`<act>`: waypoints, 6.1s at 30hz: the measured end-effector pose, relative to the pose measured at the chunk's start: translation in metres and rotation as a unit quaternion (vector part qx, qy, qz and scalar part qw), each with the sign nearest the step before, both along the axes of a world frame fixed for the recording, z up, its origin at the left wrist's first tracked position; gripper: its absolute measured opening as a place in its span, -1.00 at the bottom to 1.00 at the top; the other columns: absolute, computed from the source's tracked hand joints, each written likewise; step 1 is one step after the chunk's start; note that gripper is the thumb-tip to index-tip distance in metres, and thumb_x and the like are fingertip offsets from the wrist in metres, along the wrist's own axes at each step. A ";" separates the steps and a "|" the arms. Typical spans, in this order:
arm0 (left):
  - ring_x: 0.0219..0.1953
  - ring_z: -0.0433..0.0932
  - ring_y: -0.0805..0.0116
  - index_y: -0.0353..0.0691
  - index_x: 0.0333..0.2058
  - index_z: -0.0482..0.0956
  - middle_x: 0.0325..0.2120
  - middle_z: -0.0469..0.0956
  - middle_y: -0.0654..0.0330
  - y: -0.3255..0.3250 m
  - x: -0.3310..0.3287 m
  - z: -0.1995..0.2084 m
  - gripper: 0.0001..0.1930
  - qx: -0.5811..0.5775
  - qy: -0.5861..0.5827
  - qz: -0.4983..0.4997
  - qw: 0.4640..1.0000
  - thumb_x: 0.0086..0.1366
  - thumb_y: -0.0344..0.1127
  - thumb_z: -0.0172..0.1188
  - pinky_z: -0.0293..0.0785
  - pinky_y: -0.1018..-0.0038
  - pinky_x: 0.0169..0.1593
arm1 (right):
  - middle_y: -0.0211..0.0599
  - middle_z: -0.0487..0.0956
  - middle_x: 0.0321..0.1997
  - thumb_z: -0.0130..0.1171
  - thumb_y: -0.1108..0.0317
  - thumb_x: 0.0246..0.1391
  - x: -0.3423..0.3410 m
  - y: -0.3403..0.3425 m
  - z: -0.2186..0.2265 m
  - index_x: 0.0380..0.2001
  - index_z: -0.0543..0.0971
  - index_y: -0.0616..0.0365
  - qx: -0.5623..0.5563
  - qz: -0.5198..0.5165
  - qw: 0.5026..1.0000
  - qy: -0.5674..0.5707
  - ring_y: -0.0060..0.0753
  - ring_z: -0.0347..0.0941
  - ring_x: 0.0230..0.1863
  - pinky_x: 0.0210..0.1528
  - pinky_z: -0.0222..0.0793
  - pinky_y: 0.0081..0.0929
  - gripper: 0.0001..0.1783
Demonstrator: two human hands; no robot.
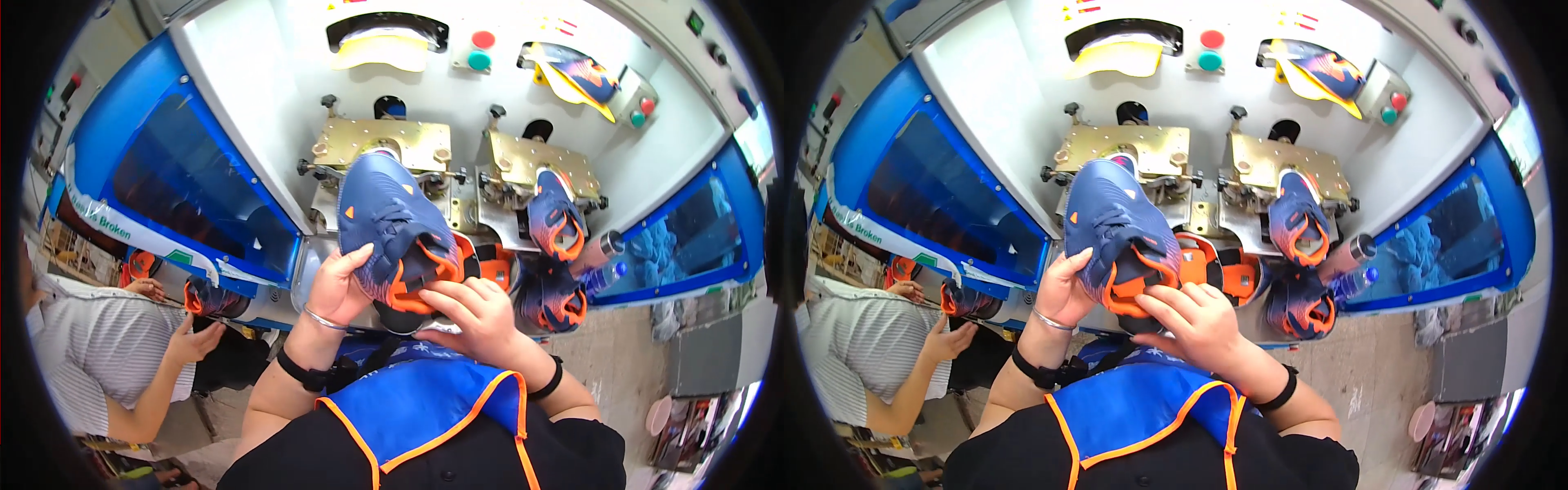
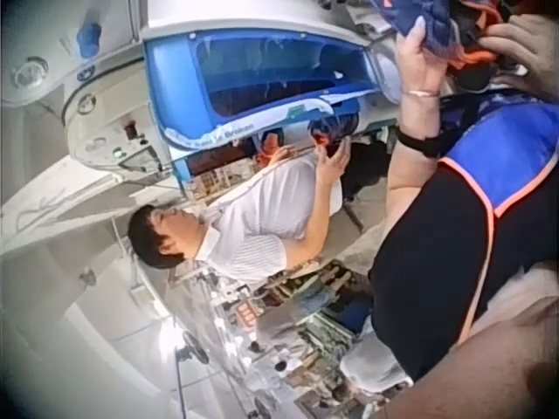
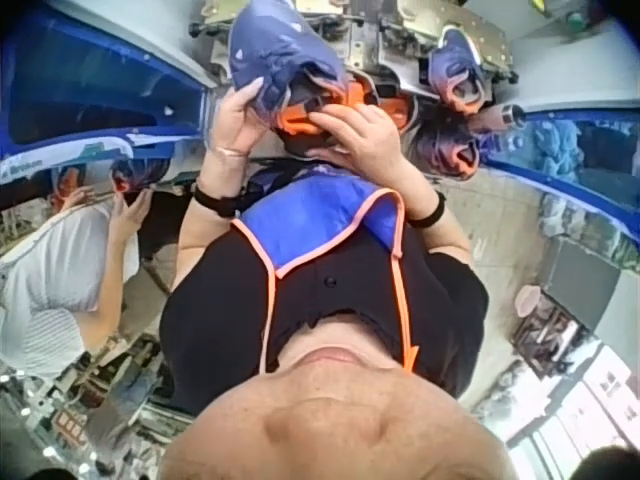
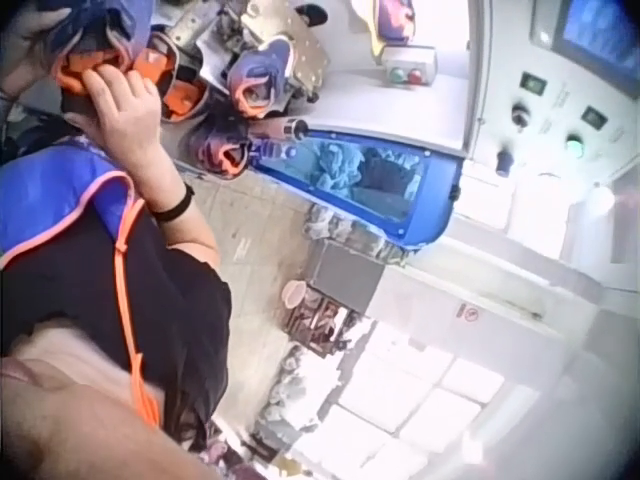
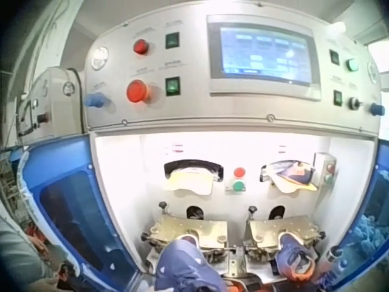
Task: Using an industrial machine to press and shape shoe soles and uppers.
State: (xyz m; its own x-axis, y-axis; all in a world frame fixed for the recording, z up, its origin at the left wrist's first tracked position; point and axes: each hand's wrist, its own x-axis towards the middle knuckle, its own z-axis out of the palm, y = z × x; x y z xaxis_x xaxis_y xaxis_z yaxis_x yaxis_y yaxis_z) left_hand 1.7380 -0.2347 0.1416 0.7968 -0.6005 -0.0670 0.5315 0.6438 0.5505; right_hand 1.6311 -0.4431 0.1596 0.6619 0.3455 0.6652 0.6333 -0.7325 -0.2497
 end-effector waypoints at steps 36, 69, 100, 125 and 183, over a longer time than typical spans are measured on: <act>-0.11 0.58 0.11 -0.26 0.01 0.42 -0.17 0.56 0.01 0.072 0.044 -0.030 -0.55 0.021 -0.069 -0.127 0.989 0.35 -0.01 0.00 0.52 0.22 -0.01 | -0.01 0.48 0.14 0.31 0.25 -0.01 0.213 -0.072 0.039 -0.23 0.59 0.13 0.056 -0.265 0.960 -0.065 -0.03 0.47 0.09 0.09 0.40 -0.25 -0.72; 0.09 0.51 0.10 -0.35 -0.04 0.49 -0.02 0.55 -0.01 -0.135 -0.036 -0.123 -0.66 0.048 0.226 -0.350 0.908 0.22 -0.38 0.00 0.41 0.13 0.20 | -0.11 0.25 0.19 0.35 0.48 -0.07 -0.158 -0.137 -0.185 0.40 0.00 0.01 0.557 -0.355 0.719 0.215 -0.39 0.47 -0.06 -0.16 0.51 -0.51 0.03; 0.16 0.44 0.11 -0.18 0.06 0.51 0.11 0.49 0.12 0.119 -0.081 -0.171 -0.60 -0.038 0.243 0.483 0.841 0.34 -0.19 -0.09 0.32 0.01 0.26 | -0.14 0.37 0.23 0.32 0.38 -0.12 -0.158 -0.208 -0.121 -0.08 0.58 0.03 -0.042 -0.140 0.989 0.040 -0.06 0.34 0.22 0.22 0.24 0.00 -0.57; 0.20 0.40 0.04 -0.11 0.22 0.33 0.21 0.36 0.09 0.091 -0.019 -0.216 -0.50 -0.067 0.254 0.434 0.862 0.47 0.04 -0.21 0.39 -0.01 0.23 | 0.01 0.20 0.38 0.43 -0.04 -0.24 0.042 0.007 -0.145 0.31 0.28 -0.27 -0.176 -0.049 0.956 0.231 0.06 0.03 0.43 0.39 -0.19 0.30 -0.04; -0.21 0.63 0.31 -0.23 -0.02 0.39 -0.19 0.58 0.18 -0.256 -0.033 -0.076 -0.65 0.100 -0.019 -0.219 0.970 0.40 -0.11 0.11 0.61 0.34 -0.13 | -0.17 0.43 -0.27 0.25 0.16 0.00 -0.034 -0.160 -0.049 -0.21 0.51 0.11 -0.002 -0.373 0.927 0.044 -0.07 0.44 -0.26 -0.28 0.42 -0.25 -0.66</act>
